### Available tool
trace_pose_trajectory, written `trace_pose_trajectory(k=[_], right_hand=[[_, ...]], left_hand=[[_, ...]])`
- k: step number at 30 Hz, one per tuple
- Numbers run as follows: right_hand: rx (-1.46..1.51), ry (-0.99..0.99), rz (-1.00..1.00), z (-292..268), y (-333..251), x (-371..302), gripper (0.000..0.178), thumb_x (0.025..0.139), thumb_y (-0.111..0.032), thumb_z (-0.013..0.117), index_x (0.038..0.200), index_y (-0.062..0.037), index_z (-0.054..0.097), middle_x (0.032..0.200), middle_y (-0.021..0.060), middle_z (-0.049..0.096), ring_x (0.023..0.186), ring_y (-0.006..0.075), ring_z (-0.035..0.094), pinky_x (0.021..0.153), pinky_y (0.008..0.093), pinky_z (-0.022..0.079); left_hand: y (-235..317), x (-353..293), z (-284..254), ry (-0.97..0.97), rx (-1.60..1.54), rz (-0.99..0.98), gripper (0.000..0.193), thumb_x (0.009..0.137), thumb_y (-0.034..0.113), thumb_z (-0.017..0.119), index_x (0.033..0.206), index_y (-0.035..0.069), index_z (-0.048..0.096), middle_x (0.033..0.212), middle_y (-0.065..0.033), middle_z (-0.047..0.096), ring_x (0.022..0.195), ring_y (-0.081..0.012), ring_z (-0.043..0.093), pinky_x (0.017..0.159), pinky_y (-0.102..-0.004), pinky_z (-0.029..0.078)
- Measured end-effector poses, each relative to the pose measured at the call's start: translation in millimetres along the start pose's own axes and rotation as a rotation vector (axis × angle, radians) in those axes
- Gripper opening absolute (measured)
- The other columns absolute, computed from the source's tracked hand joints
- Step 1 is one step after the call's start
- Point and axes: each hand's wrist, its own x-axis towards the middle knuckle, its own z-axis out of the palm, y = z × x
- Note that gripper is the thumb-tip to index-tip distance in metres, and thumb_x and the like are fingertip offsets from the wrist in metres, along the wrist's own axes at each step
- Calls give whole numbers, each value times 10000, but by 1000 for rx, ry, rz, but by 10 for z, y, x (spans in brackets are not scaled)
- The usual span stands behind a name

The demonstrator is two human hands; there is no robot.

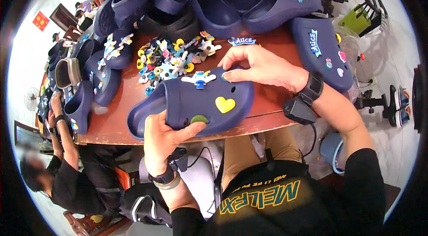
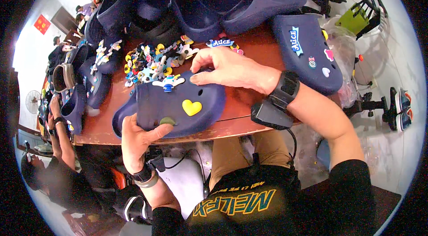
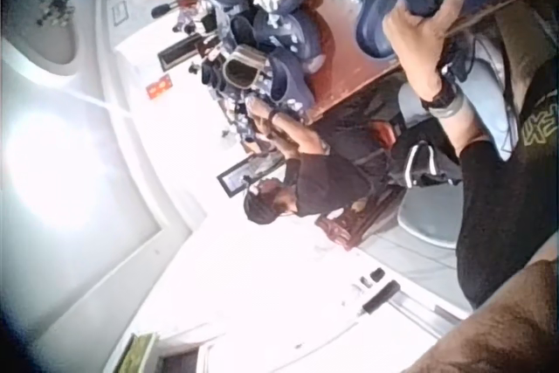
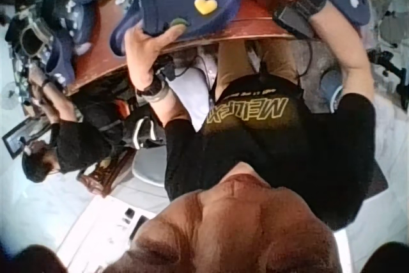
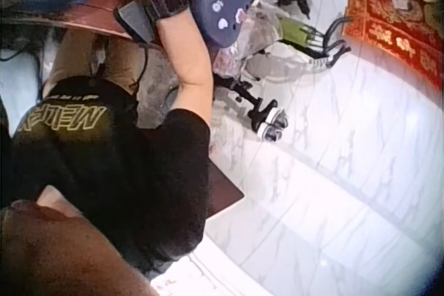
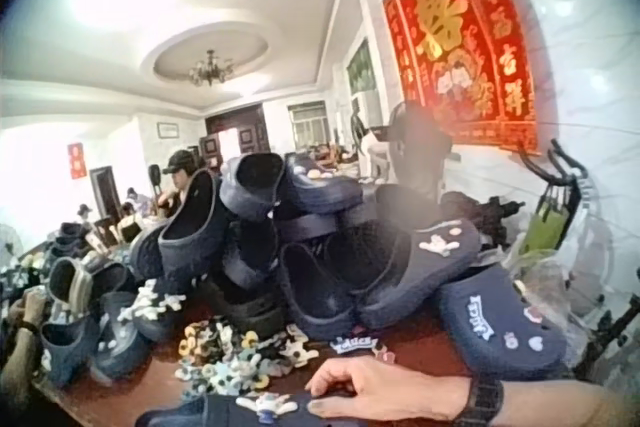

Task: Inserting decorative charms into the holes of rubber clogs.

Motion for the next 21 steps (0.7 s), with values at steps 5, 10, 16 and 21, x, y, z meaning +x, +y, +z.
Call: trace_pose_trajectory(k=[5, 10, 16, 21], right_hand=[[-97, 395, -82, -503, 325, -78, 149, 857, -146, 651, 916, -13, 682, 813, 76, 687, 786, 168, 658, 704, 307, 514], [-705, 412, -72, -551, 465, -120, 161, 840, -115, 650, 935, 15, 656, 863, 137, 651, 764, 255, 648, 710, 333, 504], [-747, 483, -141, -482, 514, -127, 179, 795, -135, 689, 908, 2, 660, 872, 167, 649, 814, 333, 637, 750, 387, 504], [-444, 411, -93, -350, 191, -148, 148, 789, -94, 702, 872, 22, 665, 839, 141, 679, 785, 238, 664, 744, 340, 522]], left_hand=[[38, -46, 8, 1, -69, -62, 304, 681, 139, 842, 895, -22, 698, 722, -71, 714, 617, -52, 601, 603, -255, 494], [88, -33, 23, 7, -74, -95, 280, 687, 97, 830, 897, -31, 696, 741, -43, 714, 637, -33, 572, 609, -241, 486], [167, -50, 46, 2, -170, -129, 273, 699, 66, 816, 918, -39, 692, 746, -19, 695, 660, -34, 555, 617, -228, 478], [119, -61, 0, -5, -111, -143, 266, 704, 77, 814, 913, -36, 695, 698, -21, 683, 627, -39, 559, 589, -231, 473]])
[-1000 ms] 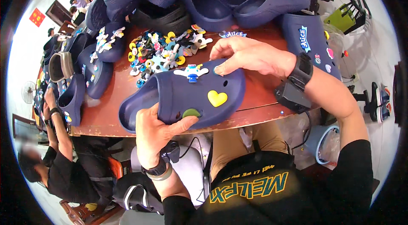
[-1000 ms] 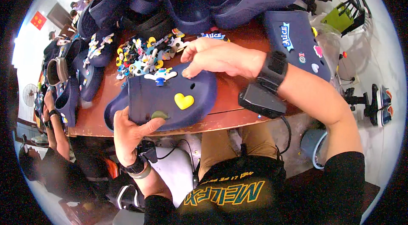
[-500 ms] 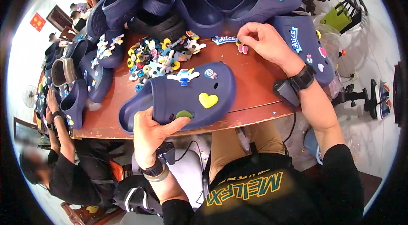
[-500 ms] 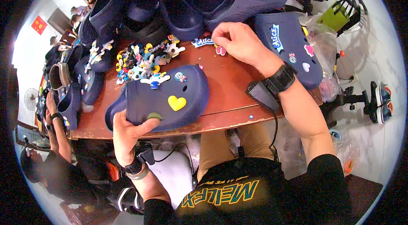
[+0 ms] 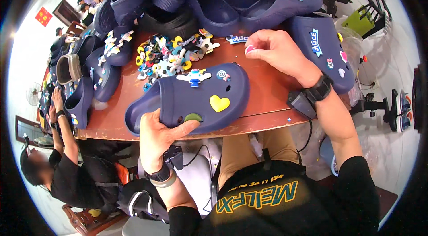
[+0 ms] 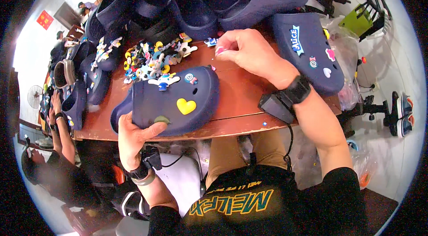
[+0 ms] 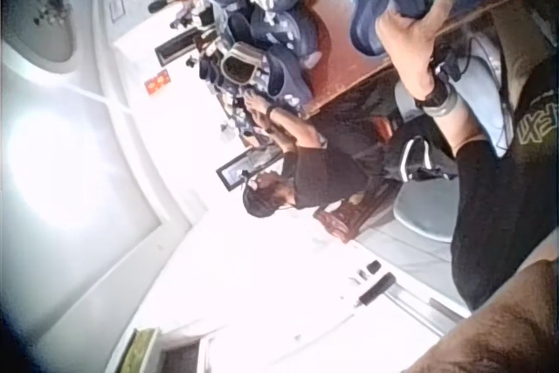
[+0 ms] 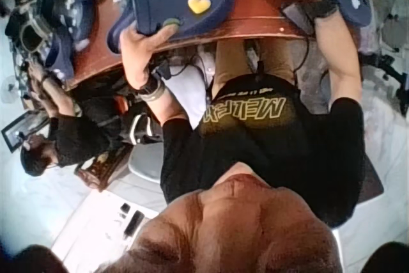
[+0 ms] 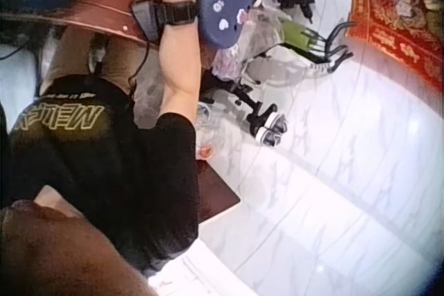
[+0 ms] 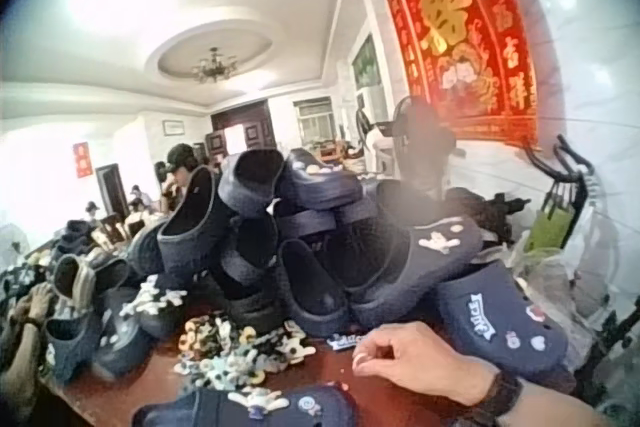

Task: Inserting decorative charms into the holes of rubber clogs.

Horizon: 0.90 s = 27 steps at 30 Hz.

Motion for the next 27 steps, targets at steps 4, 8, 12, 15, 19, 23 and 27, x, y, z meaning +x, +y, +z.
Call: trace_pose_trajectory(k=[4, 8, 12, 15, 19, 23, 27], right_hand=[[663, -409, -54, 16, -310, -122, 97, 824, -60, 707, 891, 11, 708, 845, 52, 682, 806, 114, 643, 769, 254, 516], [437, -402, -164, 147, -402, -176, 65, 815, -89, 727, 865, -49, 721, 888, 36, 664, 899, 143, 583, 837, 302, 479], [169, -372, -208, 105, -448, -110, 330, 760, -281, 780, 934, -26, 663, 872, 88, 608, 867, 205, 581, 786, 322, 463], [38, -482, -194, 84, -410, 54, 575, 741, -317, 790, 1143, 10, 542, 977, 139, 600, 938, 233, 581, 837, 340, 463], [-6, -852, -110, 26, -572, 349, 643, 724, -291, 790, 1183, 48, 495, 1043, 170, 630, 952, 236, 604, 835, 337, 478], [-310, -919, -144, 133, -734, 529, 480, 626, -228, 794, 962, 57, 603, 828, 146, 620, 773, 240, 600, 654, 346, 460], [32, -611, -876, 259, -495, 598, 316, 584, -190, 793, 725, 54, 650, 634, 131, 588, 602, 215, 569, 529, 351, 424]], left_hand=[[-29, 18, -14, 10, -13, 33, 271, 702, 100, 822, 902, -36, 700, 692, -34, 690, 621, -42, 572, 580, -235, 477], [-60, 32, -30, 5, 23, 63, 297, 696, 144, 838, 897, -30, 705, 721, -61, 711, 631, -49, 603, 591, -251, 495], [-94, 48, -5, 22, 77, 129, 323, 690, 173, 845, 898, -31, 704, 729, -79, 717, 623, -61, 623, 596, -264, 503], [-140, 47, -21, 10, 105, 86, 326, 687, 174, 844, 907, -22, 705, 734, -88, 718, 621, -69, 633, 599, -268, 504], [-106, 47, 4, -15, 73, 91, 312, 686, 166, 840, 908, -9, 707, 734, -89, 719, 621, -76, 641, 602, -272, 506], [-67, 41, 6, -6, 58, 115, 299, 686, 154, 834, 902, -6, 703, 726, -86, 716, 618, -73, 635, 601, -269, 504], [-118, 94, 24, 7, 63, 152, 302, 681, 153, 836, 896, -12, 702, 717, -83, 713, 613, -67, 627, 596, -264, 500]])
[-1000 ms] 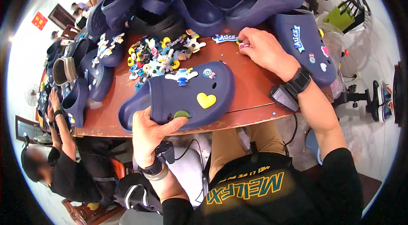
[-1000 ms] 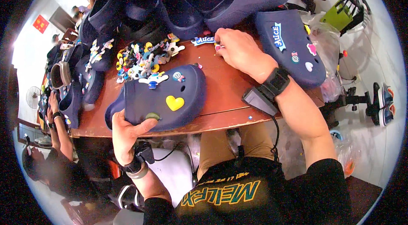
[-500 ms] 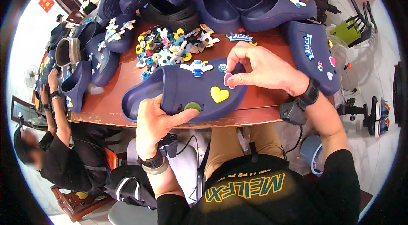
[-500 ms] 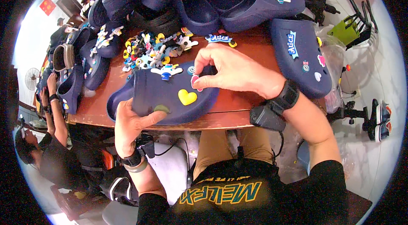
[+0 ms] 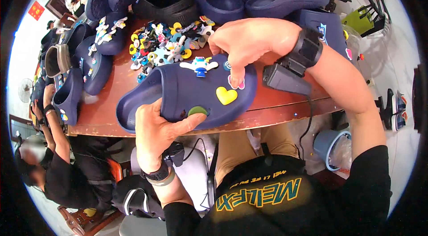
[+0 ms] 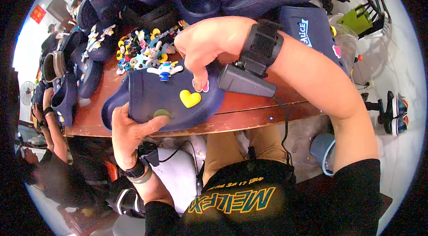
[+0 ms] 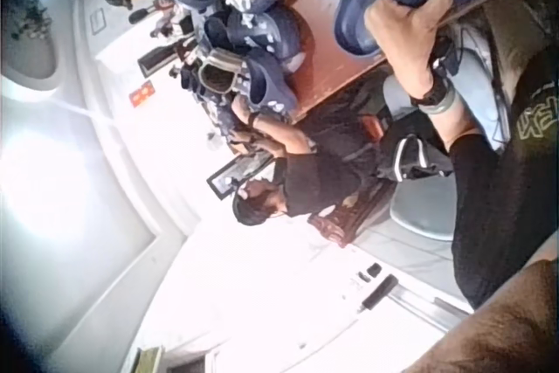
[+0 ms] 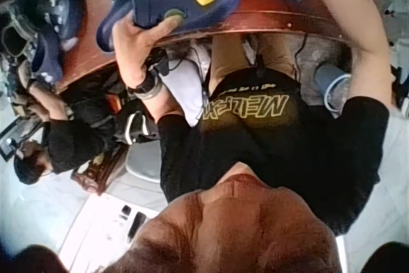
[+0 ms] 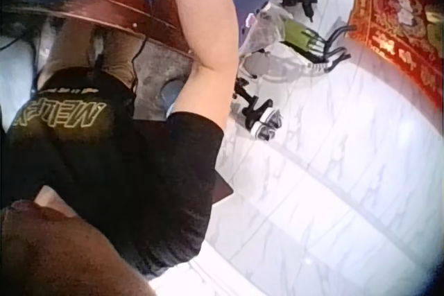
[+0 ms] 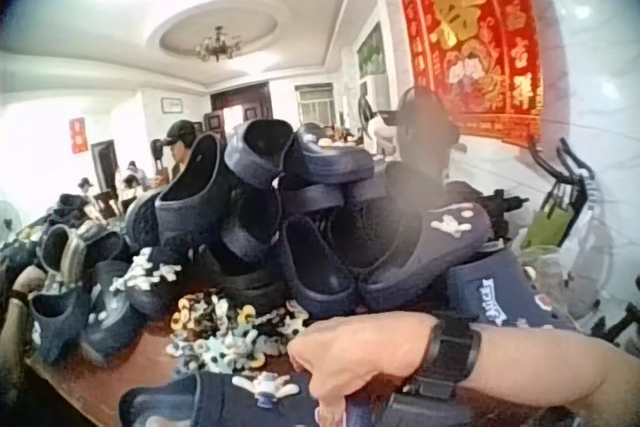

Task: Inserting decorative charms into the holes of rubber clogs.

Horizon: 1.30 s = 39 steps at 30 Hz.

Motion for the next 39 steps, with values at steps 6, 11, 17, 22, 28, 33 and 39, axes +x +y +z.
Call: trace_pose_trajectory(k=[6, 11, 17, 22, 28, 33, 39], right_hand=[[54, -285, 798, -218, -449, 150, 606, 563, -204, 821, 1069, 56, 613, 907, 168, 670, 855, 255, 643, 707, 343, 497], [275, -110, 727, -1, -248, -220, 582, 685, -255, 813, 1141, 21, 581, 987, 110, 657, 918, 194, 605, 814, 313, 472], [383, 190, 574, 266, -264, -486, 633, 781, -450, 741, 1164, 30, 585, 1040, 148, 658, 966, 220, 611, 848, 321, 468], [517, 348, 549, 481, -133, -498, 516, 954, -480, 538, 1136, -1, 604, 988, 107, 651, 929, 171, 592, 837, 300, 464], [539, 562, 537, 575, 19, -606, 378, 944, -369, 595, 1029, -9, 672, 861, 62, 682, 811, 116, 604, 732, 304, 491], [673, 614, 558, 536, -278, -470, 420, 895, -369, 673, 1080, 9, 655, 909, 61, 680, 927, 108, 604, 818, 257, 482], [1019, 318, 632, 387, -493, -550, 696, 787, -505, 734, 1211, 14, 542, 1077, 127, 623, 986, 189, 619, 781, 324, 535]], left_hand=[[24, -10, -45, 1, -88, -53, 297, 681, 162, 840, 875, -19, 707, 709, -73, 711, 608, -69, 624, 591, -264, 500], [148, -22, -20, -10, 23, -57, 305, 698, 159, 839, 913, -15, 709, 759, -58, 720, 675, -44, 604, 636, -258, 506], [131, -128, -42, -21, 9, -66, 277, 748, 132, 797, 967, -12, 707, 822, -47, 715, 739, -55, 592, 690, -242, 500], [-95, -148, -70, 431, -101, 111, 306, 985, 130, 497, 710, -3, 524, 671, 56, 456, 657, -41, 381, 562, -235, 319], [-334, -119, 191, 607, 185, 249, 285, 910, 98, 566, 664, 3, 458, 601, -60, 416, 576, -176, 383, 579, -337, 334], [-718, -415, 344, 886, 481, 456, 236, 848, 107, 634, 1026, -39, 581, 1020, -151, 572, 993, -309, 511, 910, -431, 412], [-745, -522, 426, 869, 251, 451, 316, 894, 213, 661, 1058, -45, 580, 1105, -115, 563, 1030, -252, 515, 944, -389, 405]])
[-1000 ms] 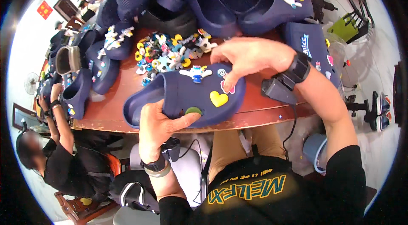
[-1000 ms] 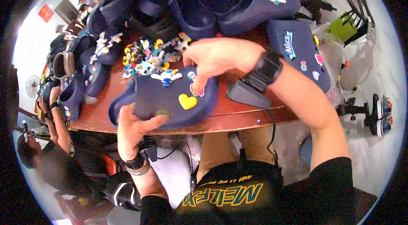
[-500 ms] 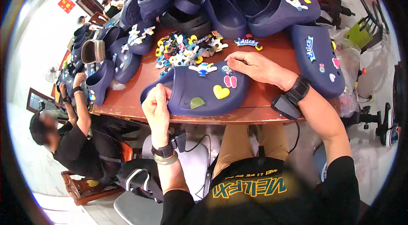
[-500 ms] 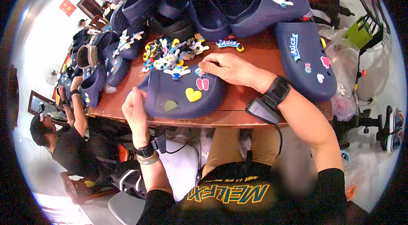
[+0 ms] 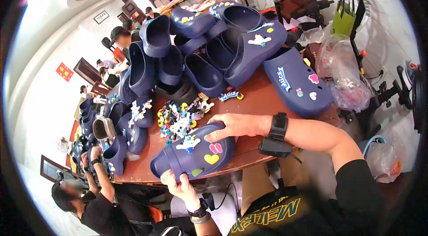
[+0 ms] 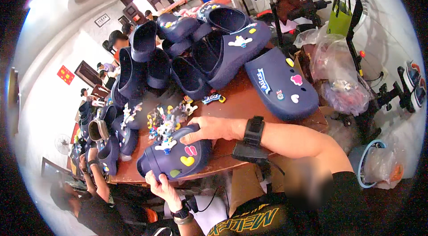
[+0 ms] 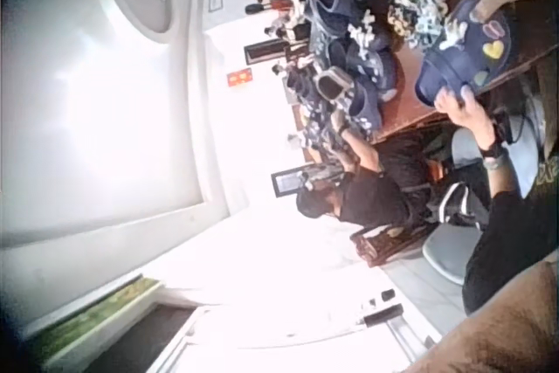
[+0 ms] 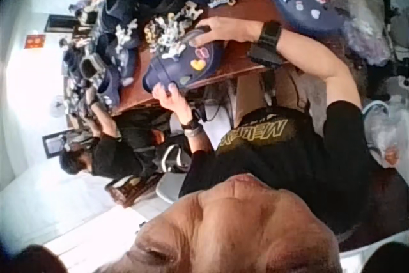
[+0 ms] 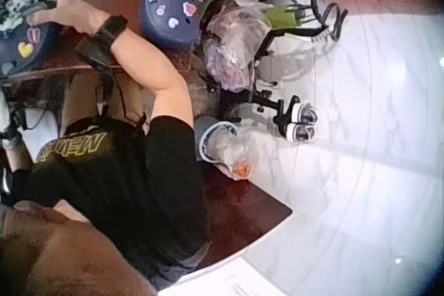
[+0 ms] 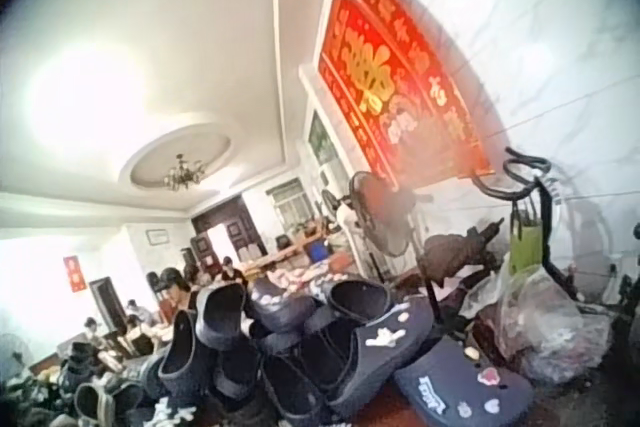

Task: Inserting decorative charms into the holes of rubber clogs.

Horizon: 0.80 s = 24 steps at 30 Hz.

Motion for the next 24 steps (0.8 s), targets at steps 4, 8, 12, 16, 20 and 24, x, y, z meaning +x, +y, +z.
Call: trace_pose_trajectory(k=[4, 8, 12, 16, 20, 24], right_hand=[[15, 49, -113, 42, 22, 49, 614, 800, -403, 741, 1201, 25, 560, 1062, 119, 636, 982, 185, 621, 817, 291, 519], [409, 145, -308, 38, -169, -9, 439, 851, -254, 682, 1183, 18, 587, 1032, 70, 663, 872, 130, 640, 793, 255, 512], [640, 171, -538, -145, -232, -86, 370, 928, -261, 591, 1198, -9, 562, 967, 29, 652, 848, 116, 638, 804, 268, 520], [892, 192, -771, -188, -335, -120, 457, 985, -261, 516, 1370, -38, 415, 1375, 111, 495, 1260, 245, 494, 1073, 451, 399], [813, 354, -786, -390, -323, -81, 425, 966, -232, 560, 1326, -37, 444, 1343, 110, 518, 1231, 258, 521, 1051, 488, 423], [802, 602, -736, -497, -343, 70, 314, 914, -156, 644, 1187, -54, 525, 1219, 84, 590, 1112, 243, 600, 935, 515, 514]], left_hand=[[115, 60, -39, -18, -9, -56, 423, 930, 306, 608, 1156, -48, 565, 1188, -141, 534, 1132, -273, 483, 1014, -416, 359], [304, 214, -79, 302, 251, 14, 710, 989, 572, 289, 1409, 3, 340, 1415, -167, 372, 1323, -304, 342, 1110, -469, 241], [231, 302, 20, 205, -78, -93, 727, 993, 568, 244, 1436, -7, 273, 1470, -178, 297, 1362, -312, 288, 1118, -472, 222], [178, 411, 206, -150, 137, -236, 516, 953, 260, 460, 1393, 4, 372, 1406, -200, 359, 1330, -339, 312, 1118, -470, 209], [26, 427, 369, -378, 397, -114, 592, 894, 294, 609, 1379, 23, 402, 1369, -205, 404, 1303, -360, 329, 1086, -508, 225], [130, 435, 422, -498, 564, -80, 747, 823, 458, 681, 1370, 21, 422, 1361, -204, 420, 1293, -375, 337, 1067, -526, 243]])
